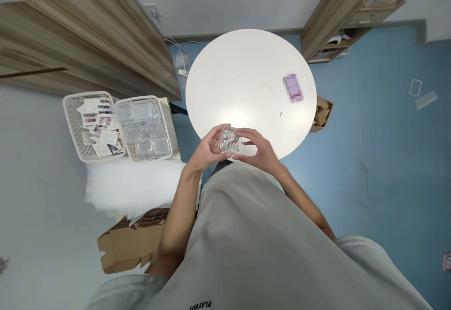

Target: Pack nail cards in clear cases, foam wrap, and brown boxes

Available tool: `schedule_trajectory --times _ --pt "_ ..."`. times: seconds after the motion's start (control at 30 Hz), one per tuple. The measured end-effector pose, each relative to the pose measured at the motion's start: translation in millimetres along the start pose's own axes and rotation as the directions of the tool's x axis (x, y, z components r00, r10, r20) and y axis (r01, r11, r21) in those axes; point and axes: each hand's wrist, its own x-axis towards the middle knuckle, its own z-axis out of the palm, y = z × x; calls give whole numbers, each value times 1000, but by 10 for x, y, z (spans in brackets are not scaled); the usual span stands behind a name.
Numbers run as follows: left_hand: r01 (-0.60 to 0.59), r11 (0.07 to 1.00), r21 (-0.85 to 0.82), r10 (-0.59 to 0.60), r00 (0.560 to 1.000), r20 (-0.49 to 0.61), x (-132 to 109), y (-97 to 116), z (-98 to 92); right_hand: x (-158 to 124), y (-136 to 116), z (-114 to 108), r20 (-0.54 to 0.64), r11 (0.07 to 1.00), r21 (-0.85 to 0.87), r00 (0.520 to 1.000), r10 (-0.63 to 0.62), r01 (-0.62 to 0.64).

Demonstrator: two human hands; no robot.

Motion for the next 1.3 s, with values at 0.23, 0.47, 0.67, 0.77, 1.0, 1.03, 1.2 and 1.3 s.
schedule_trajectory --times 0.23,0.47,0.67,0.77,1.0,1.03,1.2,1.3 --pt "20 995 95 -24 999 41 72 66 165 -98 31 -97 -25 998 31 999 46 -45" --pt "-97 932 349 108 994 -11 95 171 330 16 167 -89 85 935 285 978 192 -209" --pt "-174 856 486 217 976 -34 35 315 466 69 276 -75 156 870 427 968 198 -247" --pt "-158 846 509 214 975 -53 14 390 536 75 270 -46 168 885 401 969 181 -235" --pt "-133 859 495 208 973 -100 -21 425 575 90 209 -16 155 915 330 969 190 -233" --pt "-130 860 494 206 973 -104 -28 423 572 92 207 -21 161 917 326 970 185 -229" --pt "-127 855 502 209 972 -110 -65 430 585 104 212 -39 199 932 309 971 130 -189" --pt "-147 852 503 228 968 -104 -85 443 611 105 206 -47 209 929 326 972 110 -176"
